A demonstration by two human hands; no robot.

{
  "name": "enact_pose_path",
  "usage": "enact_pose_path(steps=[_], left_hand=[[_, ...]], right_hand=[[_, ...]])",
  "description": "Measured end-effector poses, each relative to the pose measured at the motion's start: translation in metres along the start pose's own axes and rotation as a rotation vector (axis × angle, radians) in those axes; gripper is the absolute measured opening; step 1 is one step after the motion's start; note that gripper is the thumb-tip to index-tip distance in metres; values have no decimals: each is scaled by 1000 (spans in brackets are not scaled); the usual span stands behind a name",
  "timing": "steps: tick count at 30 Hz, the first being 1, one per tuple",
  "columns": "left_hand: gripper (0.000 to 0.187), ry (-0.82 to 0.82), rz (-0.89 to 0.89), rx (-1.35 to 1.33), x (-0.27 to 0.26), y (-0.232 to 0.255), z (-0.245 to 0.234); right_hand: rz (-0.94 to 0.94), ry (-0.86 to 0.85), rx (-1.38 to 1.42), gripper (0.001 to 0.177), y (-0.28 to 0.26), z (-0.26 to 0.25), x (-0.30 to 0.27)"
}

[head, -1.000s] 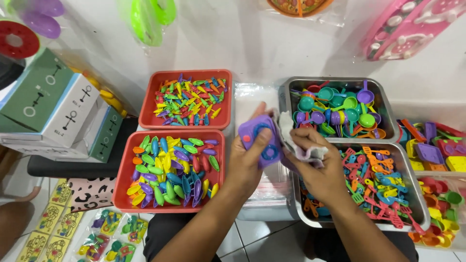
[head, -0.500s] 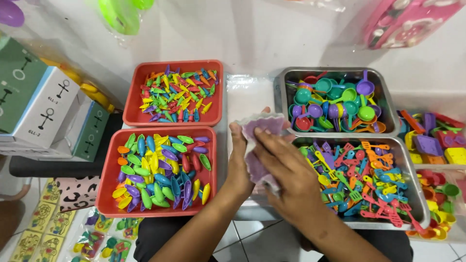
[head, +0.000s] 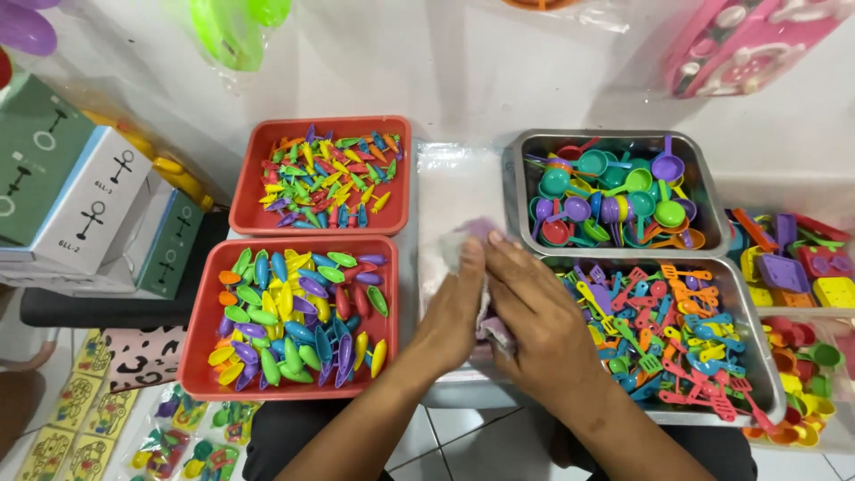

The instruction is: Cleaning small plastic toy components by wiping them individually with a cloth and organizing them into trays.

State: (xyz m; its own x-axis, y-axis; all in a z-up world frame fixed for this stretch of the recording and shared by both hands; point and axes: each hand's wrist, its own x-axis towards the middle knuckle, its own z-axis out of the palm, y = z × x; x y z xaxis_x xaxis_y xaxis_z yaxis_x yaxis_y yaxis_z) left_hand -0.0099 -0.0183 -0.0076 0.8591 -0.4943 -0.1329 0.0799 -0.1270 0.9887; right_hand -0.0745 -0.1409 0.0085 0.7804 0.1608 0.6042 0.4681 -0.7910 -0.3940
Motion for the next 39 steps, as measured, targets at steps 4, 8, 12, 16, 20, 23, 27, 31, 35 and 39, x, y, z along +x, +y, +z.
enact_pose_path(steps=[4,8,12,16,20,23,27,31,35,39], left_hand=[[88,-57,219,-56,-6,10,2],[69,77,-30,-108,-3,-5,3],[48,160,122,-237,0,-5,3],[65,245,259,-253,2,17,-4],[56,130,184,-756,6,18,-13],[63,217,100,-1058,6,20,-20],[76,235,117,-1281,6,15,-21],[90,135,175,-1076,1,17,-18],[91,-50,253,-950,12,1,-10],[89,-91,287,-854,13,-7,0]], right_hand=[[36,-50,92,68,1,-7,3],[153,-9,188,67,16,-7,-3],[146,-23,155,52,28,-5,-13],[49,-101,150,53,21,0,-12],[6,-102,206,54,13,1,-9],[-28,-125,247,47,-5,-4,0],[-189,-165,56,34,-16,6,-3],[-195,-161,90,20,-20,10,-5],[-139,-135,15,35,-2,15,-19],[3,-104,79,47,-4,11,-15]])
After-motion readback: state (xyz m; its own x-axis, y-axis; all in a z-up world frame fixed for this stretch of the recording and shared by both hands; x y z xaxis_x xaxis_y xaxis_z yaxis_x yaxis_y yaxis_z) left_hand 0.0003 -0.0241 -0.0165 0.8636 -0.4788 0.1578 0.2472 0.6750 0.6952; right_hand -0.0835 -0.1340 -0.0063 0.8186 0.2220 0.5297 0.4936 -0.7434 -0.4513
